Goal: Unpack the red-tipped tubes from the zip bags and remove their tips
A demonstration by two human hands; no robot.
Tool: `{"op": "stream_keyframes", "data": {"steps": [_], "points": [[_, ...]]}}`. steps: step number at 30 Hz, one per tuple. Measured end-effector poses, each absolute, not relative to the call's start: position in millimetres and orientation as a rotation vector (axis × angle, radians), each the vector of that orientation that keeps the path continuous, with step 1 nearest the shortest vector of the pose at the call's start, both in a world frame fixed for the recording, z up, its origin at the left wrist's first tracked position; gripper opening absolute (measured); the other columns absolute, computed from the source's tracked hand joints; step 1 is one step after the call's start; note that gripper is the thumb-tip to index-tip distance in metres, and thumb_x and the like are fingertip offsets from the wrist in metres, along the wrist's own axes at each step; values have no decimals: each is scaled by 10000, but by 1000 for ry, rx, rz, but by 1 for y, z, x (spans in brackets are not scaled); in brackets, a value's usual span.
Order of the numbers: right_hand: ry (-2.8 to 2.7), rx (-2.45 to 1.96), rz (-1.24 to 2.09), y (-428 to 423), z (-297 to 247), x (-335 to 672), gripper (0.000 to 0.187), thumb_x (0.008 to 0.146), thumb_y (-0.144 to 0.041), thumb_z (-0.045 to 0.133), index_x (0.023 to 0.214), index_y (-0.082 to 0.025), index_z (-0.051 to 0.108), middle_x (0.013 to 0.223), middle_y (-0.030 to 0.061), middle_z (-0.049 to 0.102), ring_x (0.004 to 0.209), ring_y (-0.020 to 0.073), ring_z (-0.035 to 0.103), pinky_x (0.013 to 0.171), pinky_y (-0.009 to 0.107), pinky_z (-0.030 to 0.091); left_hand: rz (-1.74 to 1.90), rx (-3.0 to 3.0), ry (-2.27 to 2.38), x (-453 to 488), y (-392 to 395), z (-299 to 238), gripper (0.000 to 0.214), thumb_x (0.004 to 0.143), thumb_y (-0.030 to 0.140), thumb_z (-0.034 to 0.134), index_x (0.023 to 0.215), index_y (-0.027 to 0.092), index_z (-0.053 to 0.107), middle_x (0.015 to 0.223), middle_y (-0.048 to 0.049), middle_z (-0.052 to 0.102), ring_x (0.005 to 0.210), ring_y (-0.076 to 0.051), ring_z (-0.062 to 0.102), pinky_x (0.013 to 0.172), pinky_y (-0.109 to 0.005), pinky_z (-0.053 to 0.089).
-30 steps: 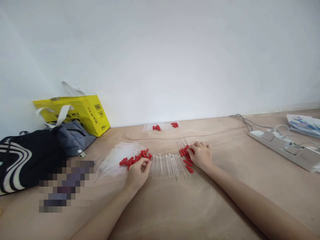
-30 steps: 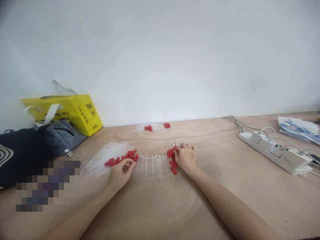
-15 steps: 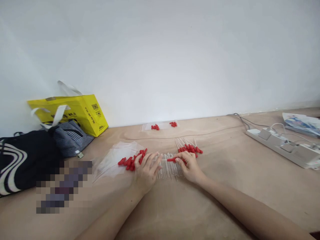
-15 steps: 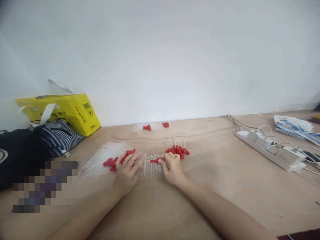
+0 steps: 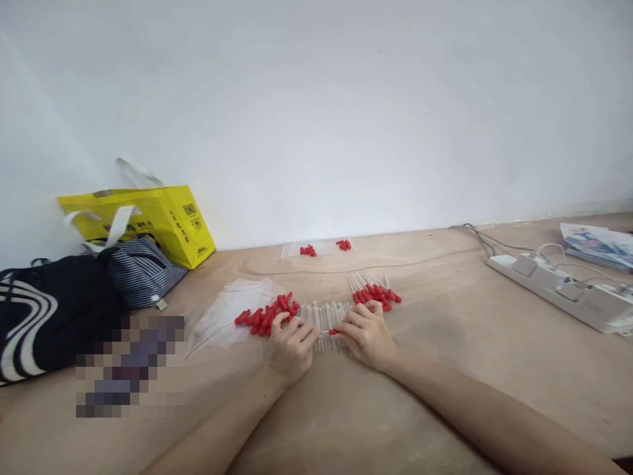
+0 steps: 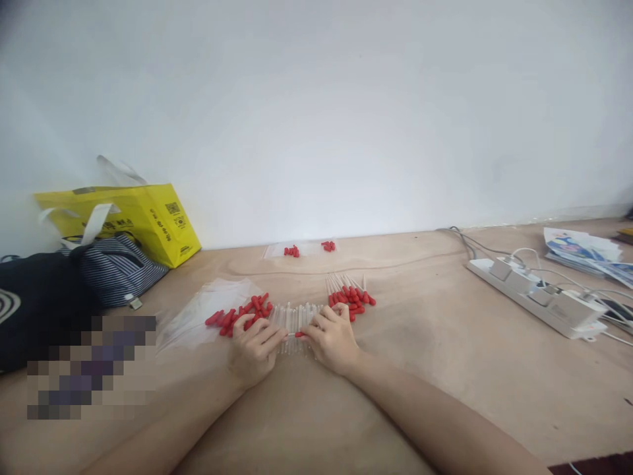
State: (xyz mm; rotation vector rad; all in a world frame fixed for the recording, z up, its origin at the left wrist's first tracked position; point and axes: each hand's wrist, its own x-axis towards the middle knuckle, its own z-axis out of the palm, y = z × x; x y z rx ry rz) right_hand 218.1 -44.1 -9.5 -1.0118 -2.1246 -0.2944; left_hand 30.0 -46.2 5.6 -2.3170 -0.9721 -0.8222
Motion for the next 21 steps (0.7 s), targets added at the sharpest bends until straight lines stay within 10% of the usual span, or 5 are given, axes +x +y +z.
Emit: {"op": "stream_keyframes", "data": {"steps": [21], "points": [[-2189,-997,-317,-50,-13,221,171,789,-189,430,694,-188,572,618,-7,514,703,139,411,832,376,190,-894,-2352,-1027,29,-49,8,191,781,174,465,683,231,620,563,31,630,641,-132,531,871,-422,253]]}}
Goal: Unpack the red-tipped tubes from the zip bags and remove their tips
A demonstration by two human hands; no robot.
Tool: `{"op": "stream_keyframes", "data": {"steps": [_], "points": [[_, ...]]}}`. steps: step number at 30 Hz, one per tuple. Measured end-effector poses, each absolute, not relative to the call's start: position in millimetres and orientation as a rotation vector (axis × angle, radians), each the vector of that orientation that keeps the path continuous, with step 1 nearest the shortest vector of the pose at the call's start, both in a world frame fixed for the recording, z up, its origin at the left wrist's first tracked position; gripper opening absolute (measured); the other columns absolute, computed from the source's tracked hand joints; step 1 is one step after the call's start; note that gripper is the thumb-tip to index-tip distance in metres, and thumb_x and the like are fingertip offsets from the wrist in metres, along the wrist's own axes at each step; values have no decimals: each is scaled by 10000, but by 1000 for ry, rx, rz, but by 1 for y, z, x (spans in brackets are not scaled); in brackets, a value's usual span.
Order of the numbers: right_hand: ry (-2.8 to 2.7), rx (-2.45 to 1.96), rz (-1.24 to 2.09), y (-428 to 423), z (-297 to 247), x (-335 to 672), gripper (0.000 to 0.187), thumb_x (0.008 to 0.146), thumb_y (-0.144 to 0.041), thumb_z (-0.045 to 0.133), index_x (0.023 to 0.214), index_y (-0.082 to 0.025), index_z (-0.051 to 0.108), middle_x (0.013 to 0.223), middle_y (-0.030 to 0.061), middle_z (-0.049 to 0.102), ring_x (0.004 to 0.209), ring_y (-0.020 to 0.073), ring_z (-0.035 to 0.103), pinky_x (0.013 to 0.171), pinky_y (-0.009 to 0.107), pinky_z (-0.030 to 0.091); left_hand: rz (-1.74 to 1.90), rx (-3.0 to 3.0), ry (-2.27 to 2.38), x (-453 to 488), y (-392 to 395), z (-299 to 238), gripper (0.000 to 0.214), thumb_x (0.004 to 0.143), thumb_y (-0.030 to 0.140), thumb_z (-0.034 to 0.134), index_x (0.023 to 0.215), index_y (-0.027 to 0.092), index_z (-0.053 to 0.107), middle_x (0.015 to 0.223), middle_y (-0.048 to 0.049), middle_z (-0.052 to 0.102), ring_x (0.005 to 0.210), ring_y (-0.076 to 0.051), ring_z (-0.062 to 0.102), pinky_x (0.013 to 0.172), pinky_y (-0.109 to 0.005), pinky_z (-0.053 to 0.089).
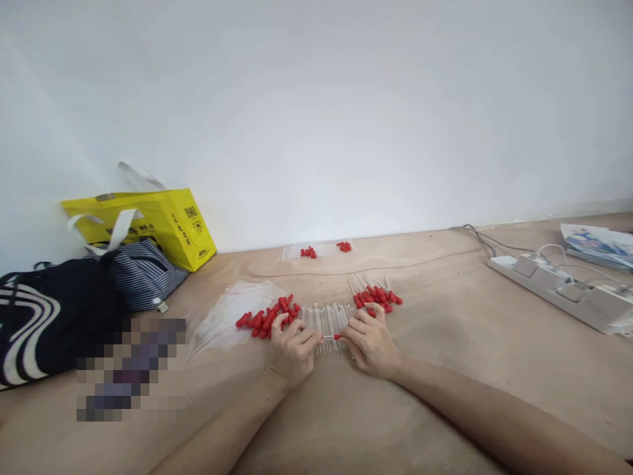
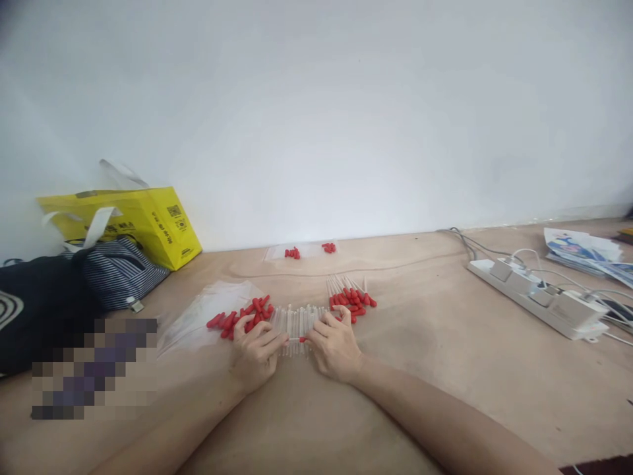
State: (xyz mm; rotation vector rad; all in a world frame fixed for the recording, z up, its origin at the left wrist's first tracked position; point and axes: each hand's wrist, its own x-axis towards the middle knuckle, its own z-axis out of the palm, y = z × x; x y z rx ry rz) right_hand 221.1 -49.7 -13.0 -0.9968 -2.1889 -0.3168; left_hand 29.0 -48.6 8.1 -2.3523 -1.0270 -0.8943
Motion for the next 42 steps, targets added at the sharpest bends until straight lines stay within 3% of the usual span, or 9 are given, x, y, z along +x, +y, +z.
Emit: {"op": "stream_keyframes", "data": {"steps": [7,13,17,21,23,29,33,39,42], "points": [[-1955,-1265,-270,-43,-12,239,206,836,-276,432,768,-220,618,713,5,577,724,131,465,815,328,209,-894,-2323,-1220,14,-43,9,206,805,214,441,700,215,618,655,-7,638,686,-156,537,744,-361,336],[-1889,-1517,-249,-35,-11,248,153,796,-308,492,749,-236,619,719,4,618,763,159,493,751,329,202,-809,-2513,-1757,23,-27,24,191,781,206,424,701,176,595,710,-33,620,684,-152,564,625,-262,404],[-1889,-1584,-248,-32,-14,245,132,760,-311,515,701,-206,570,703,1,638,733,162,508,722,330,199,-627,-2511,-2081,30,-12,36,145,718,177,459,654,169,589,624,-20,637,613,-147,578,551,-229,370],[-1889,-1603,-286,-32,-15,241,170,759,-336,502,674,-195,544,684,4,637,707,163,515,698,323,200,-538,-2490,-2113,34,-2,37,236,667,172,462,435,170,508,429,-5,547,468,-137,525,461,-223,297],[-1883,-1600,-297,-32,-15,240,228,775,-383,484,664,-192,541,671,9,634,690,162,516,689,321,200,-524,-2479,-2121,35,1,36,245,661,183,470,417,172,493,406,-2,528,440,-131,507,448,-223,283],[-1805,-1669,-284,-22,-7,250,269,805,-415,441,700,-205,573,672,15,621,690,168,509,666,313,200,-622,-2443,-2053,31,-5,28,125,729,261,480,698,170,561,533,-4,574,546,-150,548,511,-235,347],[-1784,-1816,-372,-6,7,264,220,796,-340,451,747,-206,619,764,64,615,770,203,491,672,330,209,-874,-2459,-1627,19,-22,15,173,794,294,422,745,178,540,574,0,555,609,-152,545,594,-263,400],[-1899,-1895,-391,9,7,268,277,796,-310,449,650,-202,658,800,94,602,797,230,463,667,362,212,-845,-2490,-1225,8,-33,0,245,787,271,470,1000,183,554,1016,-70,606,992,-214,509,852,-374,391],[-1897,-1887,-394,10,2,264,274,805,-284,438,681,-206,669,820,98,602,814,233,457,669,366,213,-806,-2512,-1191,9,-31,-3,286,805,281,456,1061,189,542,1107,-76,577,1087,-222,463,914,-412,361]]}}
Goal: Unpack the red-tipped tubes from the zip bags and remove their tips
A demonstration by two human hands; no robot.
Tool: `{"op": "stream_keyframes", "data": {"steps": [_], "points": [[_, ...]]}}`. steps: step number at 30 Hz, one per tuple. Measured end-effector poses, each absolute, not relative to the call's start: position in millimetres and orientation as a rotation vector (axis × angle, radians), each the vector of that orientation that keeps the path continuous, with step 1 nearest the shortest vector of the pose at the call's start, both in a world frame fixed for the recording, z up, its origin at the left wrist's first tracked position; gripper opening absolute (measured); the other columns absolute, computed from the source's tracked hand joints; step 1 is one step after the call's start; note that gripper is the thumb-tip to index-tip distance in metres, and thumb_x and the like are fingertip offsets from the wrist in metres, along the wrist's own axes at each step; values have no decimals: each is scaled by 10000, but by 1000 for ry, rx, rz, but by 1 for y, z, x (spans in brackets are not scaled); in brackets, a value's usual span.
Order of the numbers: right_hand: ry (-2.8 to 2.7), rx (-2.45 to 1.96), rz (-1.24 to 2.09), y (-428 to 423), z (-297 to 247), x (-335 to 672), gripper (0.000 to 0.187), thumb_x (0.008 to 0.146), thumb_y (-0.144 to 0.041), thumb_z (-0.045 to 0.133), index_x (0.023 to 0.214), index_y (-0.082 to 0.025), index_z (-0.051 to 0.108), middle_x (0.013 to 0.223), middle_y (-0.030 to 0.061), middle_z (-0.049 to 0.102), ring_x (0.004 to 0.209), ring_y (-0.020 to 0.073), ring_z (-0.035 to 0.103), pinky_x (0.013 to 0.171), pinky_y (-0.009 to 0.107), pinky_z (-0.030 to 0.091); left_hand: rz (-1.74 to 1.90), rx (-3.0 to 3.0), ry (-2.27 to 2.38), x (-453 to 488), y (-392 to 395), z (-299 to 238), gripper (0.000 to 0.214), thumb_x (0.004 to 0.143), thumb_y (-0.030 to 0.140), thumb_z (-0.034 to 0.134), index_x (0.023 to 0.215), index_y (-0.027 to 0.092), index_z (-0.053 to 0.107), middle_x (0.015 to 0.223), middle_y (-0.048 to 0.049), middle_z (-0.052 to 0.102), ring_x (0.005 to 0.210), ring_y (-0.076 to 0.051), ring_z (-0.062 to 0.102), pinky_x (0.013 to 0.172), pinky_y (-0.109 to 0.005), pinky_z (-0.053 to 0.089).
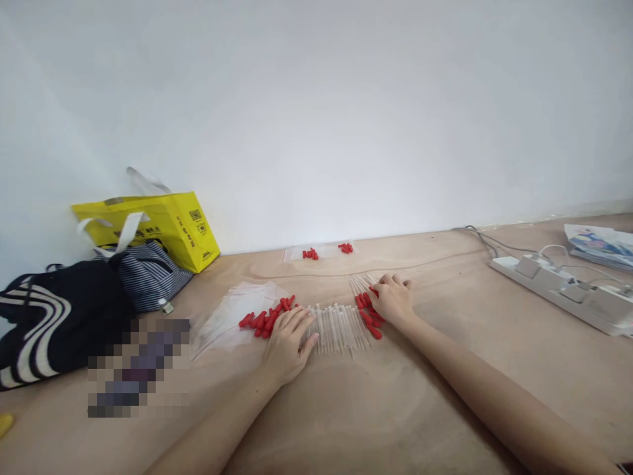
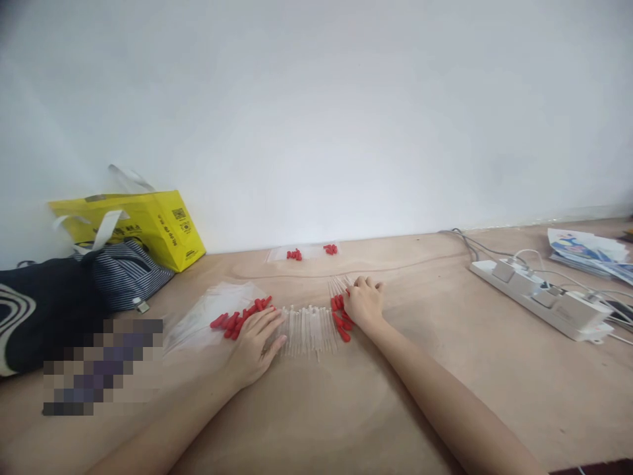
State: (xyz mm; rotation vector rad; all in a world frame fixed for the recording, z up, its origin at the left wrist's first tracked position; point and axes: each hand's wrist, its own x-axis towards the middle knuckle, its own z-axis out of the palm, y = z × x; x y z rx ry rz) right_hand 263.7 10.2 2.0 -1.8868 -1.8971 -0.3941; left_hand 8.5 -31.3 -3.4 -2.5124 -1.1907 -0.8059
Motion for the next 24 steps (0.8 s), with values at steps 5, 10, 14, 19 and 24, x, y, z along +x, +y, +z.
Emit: {"op": "stream_keyframes", "data": {"steps": [5,10,14,19,24], "points": [[-1831,-1994,-329,11,1,259,257,802,-264,423,772,-173,661,888,116,593,859,238,450,693,368,224,-812,-2523,-1219,8,-28,-8,290,808,301,450,1056,196,557,1135,-78,563,1126,-231,442,927,-443,372],[-1829,-2107,-245,17,5,257,262,795,-263,417,801,-146,651,934,135,575,908,252,439,718,374,228,-848,-2526,-1233,7,-27,-9,268,801,305,459,1015,197,579,1116,-77,569,1125,-236,446,919,-436,399],[-1761,-2129,-174,23,4,257,236,779,-258,442,791,-154,653,905,132,579,914,254,439,722,373,228,-857,-2514,-1215,8,-28,-8,233,804,290,458,966,195,596,1082,-74,582,1108,-232,460,907,-425,413],[-1701,-1900,-210,13,3,256,215,789,-285,445,757,-178,629,860,91,602,879,236,449,731,366,223,-837,-2459,-1162,8,-29,-6,268,815,285,438,1017,176,575,1088,-84,581,1108,-227,458,909,-410,408],[-1944,-1342,-251,-21,-2,247,160,822,-238,437,783,-199,586,773,23,633,841,176,485,860,385,177,-859,-2305,-1016,15,-35,0,374,807,276,457,1162,166,496,1202,-112,520,1163,-252,409,959,-440,323]]}}
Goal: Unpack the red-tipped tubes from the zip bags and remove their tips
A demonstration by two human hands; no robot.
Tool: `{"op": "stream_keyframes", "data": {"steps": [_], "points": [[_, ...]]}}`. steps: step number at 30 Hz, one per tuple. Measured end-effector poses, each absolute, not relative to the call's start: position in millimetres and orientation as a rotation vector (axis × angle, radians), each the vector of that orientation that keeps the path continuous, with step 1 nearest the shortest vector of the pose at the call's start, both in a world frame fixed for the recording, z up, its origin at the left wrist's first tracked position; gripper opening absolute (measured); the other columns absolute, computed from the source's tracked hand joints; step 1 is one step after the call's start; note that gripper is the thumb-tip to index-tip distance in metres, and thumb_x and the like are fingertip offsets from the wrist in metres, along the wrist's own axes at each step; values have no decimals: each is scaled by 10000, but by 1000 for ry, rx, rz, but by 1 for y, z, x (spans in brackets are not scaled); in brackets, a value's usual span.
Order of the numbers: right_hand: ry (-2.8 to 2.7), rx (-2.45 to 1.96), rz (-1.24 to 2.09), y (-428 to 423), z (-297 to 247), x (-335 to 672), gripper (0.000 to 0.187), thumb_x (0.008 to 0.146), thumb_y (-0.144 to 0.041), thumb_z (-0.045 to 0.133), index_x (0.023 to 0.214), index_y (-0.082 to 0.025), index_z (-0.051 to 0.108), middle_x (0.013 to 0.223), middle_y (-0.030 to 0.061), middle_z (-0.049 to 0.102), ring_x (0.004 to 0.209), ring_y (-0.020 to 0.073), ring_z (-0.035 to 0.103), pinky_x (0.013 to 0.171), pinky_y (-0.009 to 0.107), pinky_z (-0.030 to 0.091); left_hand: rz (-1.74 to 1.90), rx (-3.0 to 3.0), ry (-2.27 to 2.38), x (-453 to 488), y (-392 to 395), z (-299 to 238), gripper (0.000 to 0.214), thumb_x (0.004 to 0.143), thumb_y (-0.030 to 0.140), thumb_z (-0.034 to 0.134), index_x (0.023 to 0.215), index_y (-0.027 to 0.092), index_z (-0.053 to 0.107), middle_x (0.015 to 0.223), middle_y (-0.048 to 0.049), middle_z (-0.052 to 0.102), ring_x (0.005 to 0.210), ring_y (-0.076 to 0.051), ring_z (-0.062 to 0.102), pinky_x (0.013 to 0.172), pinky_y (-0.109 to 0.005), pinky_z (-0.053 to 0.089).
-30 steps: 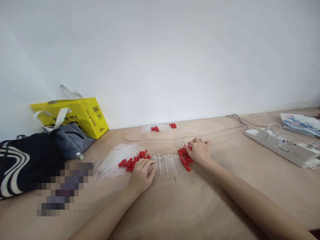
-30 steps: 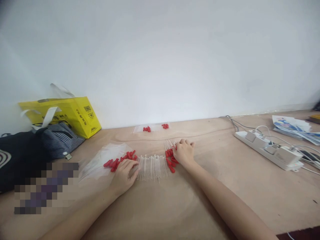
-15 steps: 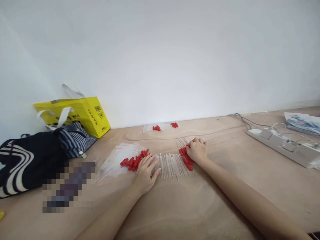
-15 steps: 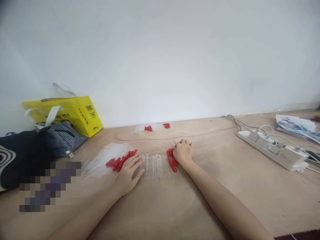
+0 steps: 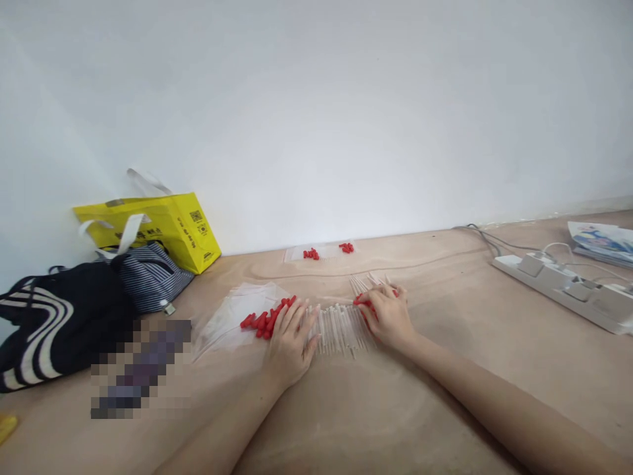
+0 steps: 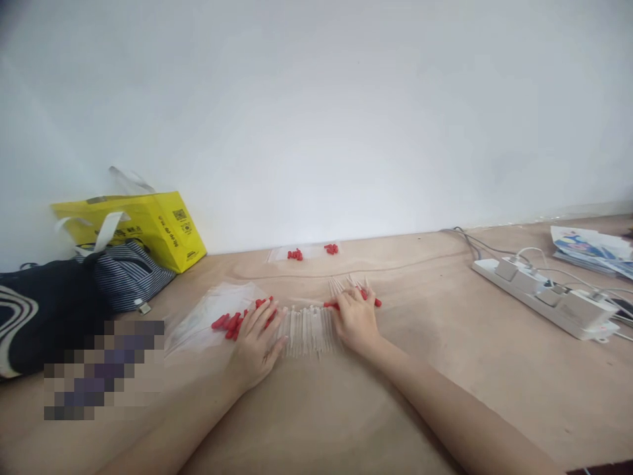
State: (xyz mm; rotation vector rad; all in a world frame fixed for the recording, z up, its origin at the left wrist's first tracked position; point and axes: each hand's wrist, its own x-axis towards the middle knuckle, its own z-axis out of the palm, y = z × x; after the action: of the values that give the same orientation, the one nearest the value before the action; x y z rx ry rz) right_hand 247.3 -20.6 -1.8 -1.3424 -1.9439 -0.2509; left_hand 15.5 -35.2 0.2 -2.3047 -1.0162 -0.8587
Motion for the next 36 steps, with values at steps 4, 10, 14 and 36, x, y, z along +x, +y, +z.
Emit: {"op": "stream_keyframes", "data": {"steps": [4,10,14,36], "points": [[-2065,-999,-259,-39,-11,233,127,812,-186,452,764,-199,570,692,-15,628,795,140,500,913,389,147,-934,-2288,-887,28,-40,0,241,820,247,464,1028,235,585,1030,-33,639,1040,-210,517,982,-450,257],[-2090,-867,-272,-43,-15,217,115,799,-164,451,787,-191,562,698,-13,625,759,138,489,894,393,180,-960,-2293,-871,37,-41,-4,152,825,222,479,803,228,629,755,34,685,804,-151,596,977,-444,238],[-2083,-912,-334,-43,-15,214,109,776,-207,517,852,-227,592,717,-17,622,770,145,469,898,406,174,-982,-2273,-870,38,-39,-5,187,839,196,451,766,192,623,729,21,689,780,-139,608,994,-442,222],[-2117,-941,-355,-53,-15,224,148,737,-164,441,700,-198,580,616,-11,520,758,147,457,882,395,196,-1002,-2298,-879,34,-48,2,241,815,117,425,766,218,639,850,18,694,923,-164,601,1030,-490,151]]}}
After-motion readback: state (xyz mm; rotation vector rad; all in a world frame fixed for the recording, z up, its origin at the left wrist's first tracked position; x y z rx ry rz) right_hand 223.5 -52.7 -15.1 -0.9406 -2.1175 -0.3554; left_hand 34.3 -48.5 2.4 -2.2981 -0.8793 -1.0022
